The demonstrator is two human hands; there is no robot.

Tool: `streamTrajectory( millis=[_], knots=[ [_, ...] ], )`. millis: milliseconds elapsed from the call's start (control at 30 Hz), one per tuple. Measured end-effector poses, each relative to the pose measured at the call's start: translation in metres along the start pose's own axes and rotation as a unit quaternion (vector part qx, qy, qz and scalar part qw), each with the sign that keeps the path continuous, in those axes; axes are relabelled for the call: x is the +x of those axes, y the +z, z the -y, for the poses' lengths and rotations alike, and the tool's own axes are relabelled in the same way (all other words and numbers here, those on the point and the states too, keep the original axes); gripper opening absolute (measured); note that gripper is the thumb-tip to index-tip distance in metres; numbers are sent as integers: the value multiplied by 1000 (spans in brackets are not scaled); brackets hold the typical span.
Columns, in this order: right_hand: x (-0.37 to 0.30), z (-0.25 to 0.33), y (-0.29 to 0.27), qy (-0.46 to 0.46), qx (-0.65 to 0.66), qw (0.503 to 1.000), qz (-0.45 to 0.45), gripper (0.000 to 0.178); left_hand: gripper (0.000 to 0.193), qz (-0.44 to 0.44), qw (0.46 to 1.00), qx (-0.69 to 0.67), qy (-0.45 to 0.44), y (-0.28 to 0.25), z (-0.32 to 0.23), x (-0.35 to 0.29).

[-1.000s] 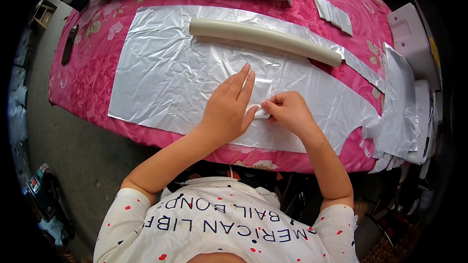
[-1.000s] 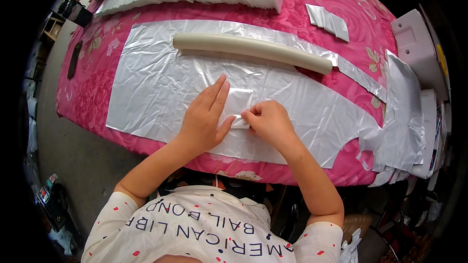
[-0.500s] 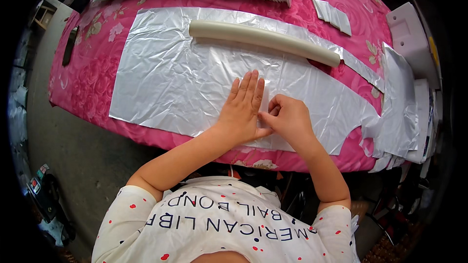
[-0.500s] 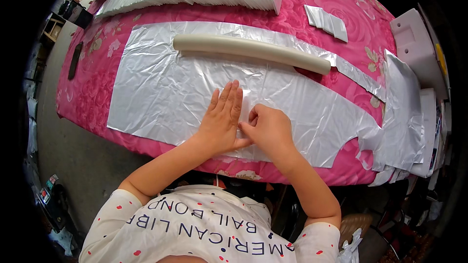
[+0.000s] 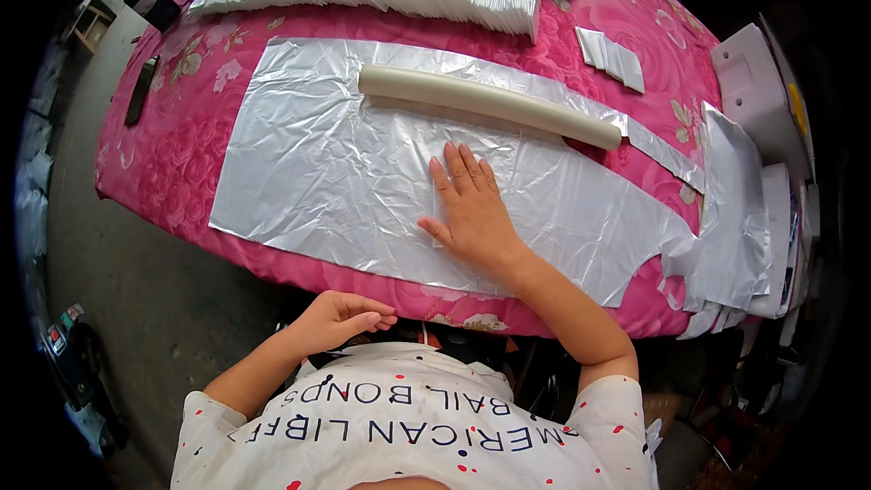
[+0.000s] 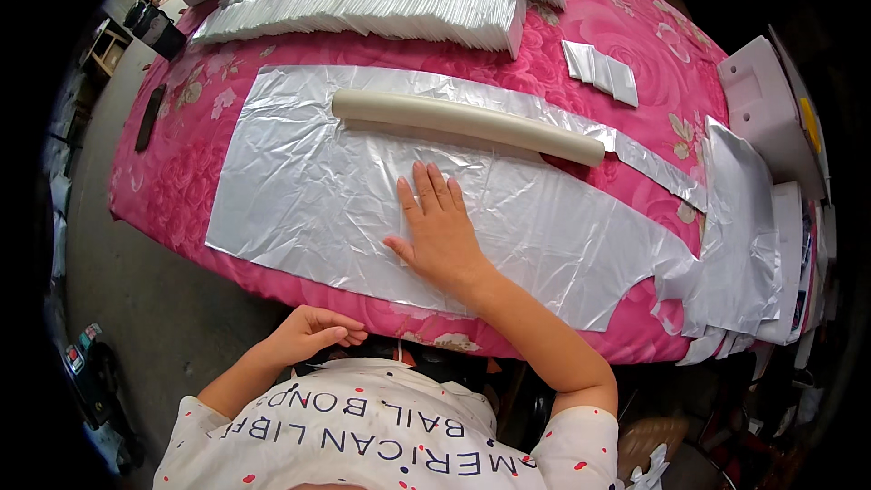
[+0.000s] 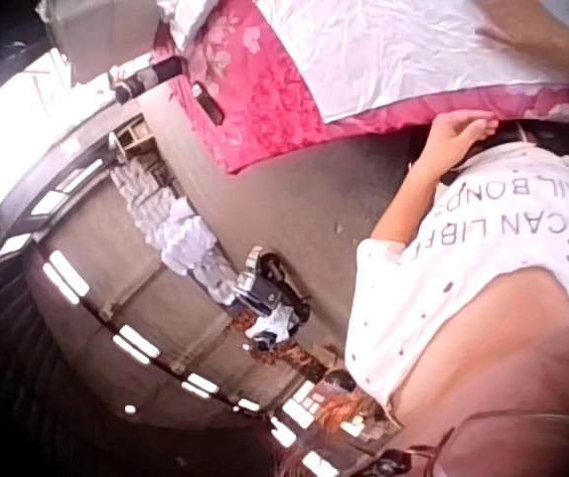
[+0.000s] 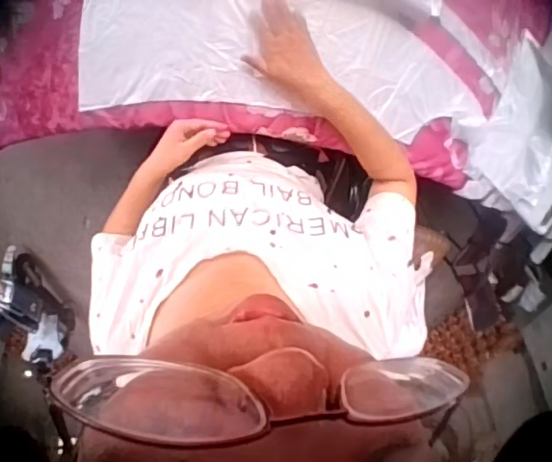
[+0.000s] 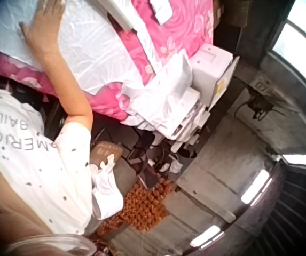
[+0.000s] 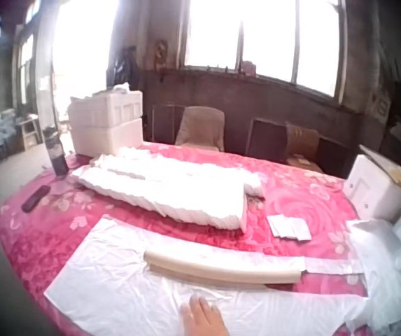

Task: The person wraps small white rectangular items in clear plastic film on a pink floral tablecloth. They unroll the film, place an item on it, fold the film around the item, and set the wrapped item aside. The process is repeated multiple times.

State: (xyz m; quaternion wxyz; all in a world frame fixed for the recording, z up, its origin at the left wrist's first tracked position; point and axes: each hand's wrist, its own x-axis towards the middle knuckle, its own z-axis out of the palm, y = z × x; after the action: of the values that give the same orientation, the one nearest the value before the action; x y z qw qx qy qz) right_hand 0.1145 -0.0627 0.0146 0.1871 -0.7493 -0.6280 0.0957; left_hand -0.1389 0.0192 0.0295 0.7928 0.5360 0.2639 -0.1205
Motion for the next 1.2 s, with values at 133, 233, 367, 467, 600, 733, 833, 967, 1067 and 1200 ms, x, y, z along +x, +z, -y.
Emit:
streamTrajectory(
  millis=[133, 233, 367, 467, 600, 733, 833, 967, 1067, 1200],
  knots=[
    [-9, 68, 29, -3, 90, 996, 18, 77, 28, -143, 983, -97, -56, -2, 26, -24],
    [-26, 114, 59, -69, 103, 992, 30, 70, 25, -160, 967, -188, -59, 0, 37, -27],
    [-25, 118, 55, -89, 133, 986, 53, 64, 20, -209, 972, -76, -78, -17, 37, -28],
    [-19, 99, 18, -160, 166, 972, 42, 61, 17, -135, 949, 277, -64, -11, -11, -30],
    [-14, 50, -16, -275, 142, 932, 189, 23, 17, -118, 885, 438, 105, 9, -55, -11],
    [-7, -14, -58, -137, 301, 944, -14, 13, 27, -188, 860, 405, 247, 6, -56, 1],
    [1, -96, -93, 75, 350, 911, -202, 12, 28, -196, 865, 395, 241, 6, -55, 5],
    [35, -224, -137, 179, 404, 797, -411, 18, 26, -192, 865, 385, 257, 9, -47, 9],
    [34, -302, -145, 299, 244, 825, -414, 30, 23, -185, 875, 378, 238, 12, -52, 10],
    [34, -319, -137, 424, -130, 830, -338, 43, 23, -192, 864, 392, 253, 10, -53, 8]
  ],
)
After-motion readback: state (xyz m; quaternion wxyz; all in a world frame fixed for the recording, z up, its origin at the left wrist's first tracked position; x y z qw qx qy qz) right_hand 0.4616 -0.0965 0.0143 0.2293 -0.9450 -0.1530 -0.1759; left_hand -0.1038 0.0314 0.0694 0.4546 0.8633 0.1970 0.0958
